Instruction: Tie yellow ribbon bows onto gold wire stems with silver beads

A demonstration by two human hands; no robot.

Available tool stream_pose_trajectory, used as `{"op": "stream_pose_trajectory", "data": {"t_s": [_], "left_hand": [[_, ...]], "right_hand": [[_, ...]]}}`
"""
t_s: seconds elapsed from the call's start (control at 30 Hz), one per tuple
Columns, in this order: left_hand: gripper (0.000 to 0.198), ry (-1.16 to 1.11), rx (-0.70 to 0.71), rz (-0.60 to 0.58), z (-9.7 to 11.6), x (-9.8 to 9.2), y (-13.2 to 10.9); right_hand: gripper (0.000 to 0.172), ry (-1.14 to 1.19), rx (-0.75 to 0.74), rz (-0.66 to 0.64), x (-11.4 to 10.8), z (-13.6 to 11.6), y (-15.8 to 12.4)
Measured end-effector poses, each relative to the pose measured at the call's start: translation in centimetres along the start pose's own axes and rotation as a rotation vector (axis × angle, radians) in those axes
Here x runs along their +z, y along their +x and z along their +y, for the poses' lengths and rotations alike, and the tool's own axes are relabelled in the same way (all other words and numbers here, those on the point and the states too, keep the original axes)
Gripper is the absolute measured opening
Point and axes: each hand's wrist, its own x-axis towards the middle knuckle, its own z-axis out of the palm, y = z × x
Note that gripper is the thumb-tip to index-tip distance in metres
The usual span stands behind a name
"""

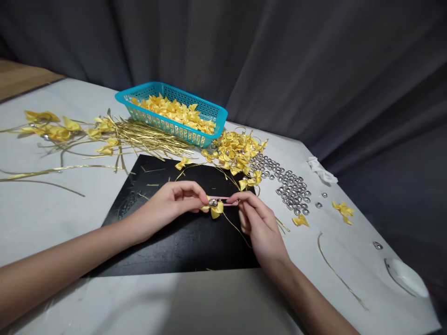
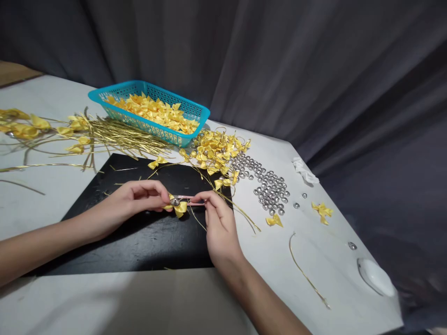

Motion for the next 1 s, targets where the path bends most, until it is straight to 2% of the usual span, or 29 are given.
{"op": "stream_pose_trajectory", "data": {"t_s": [0.2, 0.33, 0.4, 0.53, 0.63, 0.83, 1.0], "left_hand": [[0.009, 0.008, -0.043, -0.039, -0.2, -0.1, 0.1], [0.014, -0.005, -0.044, -0.020, 0.0, 0.1, 0.1], [0.016, -0.033, -0.059, -0.006, 0.3, 0.2, 0.0], [0.018, -0.055, -0.071, 0.007, 0.5, 0.3, -0.1], [0.019, -0.058, -0.077, 0.006, 0.4, 0.2, -0.2], [0.018, -0.041, -0.051, -0.007, 0.5, 0.1, -0.2], [0.017, 0.000, -0.025, -0.033, 0.4, 0.0, -0.3]], "right_hand": [[0.018, -0.275, -0.198, 0.000, 0.6, -0.4, -0.4], [0.012, -0.434, -0.455, 0.074, 1.0, 0.1, -0.7], [0.014, -0.491, -0.585, 0.089, 1.1, 0.3, -0.8], [0.016, -0.575, -0.706, 0.040, 1.2, 0.7, -1.1], [0.017, -0.588, -0.718, -0.018, 1.2, 1.0, -1.0], [0.017, -0.523, -0.676, -0.007, 0.9, 0.7, -1.0], [0.031, -0.394, -0.405, -0.015, -0.4, 0.1, -0.8]]}}
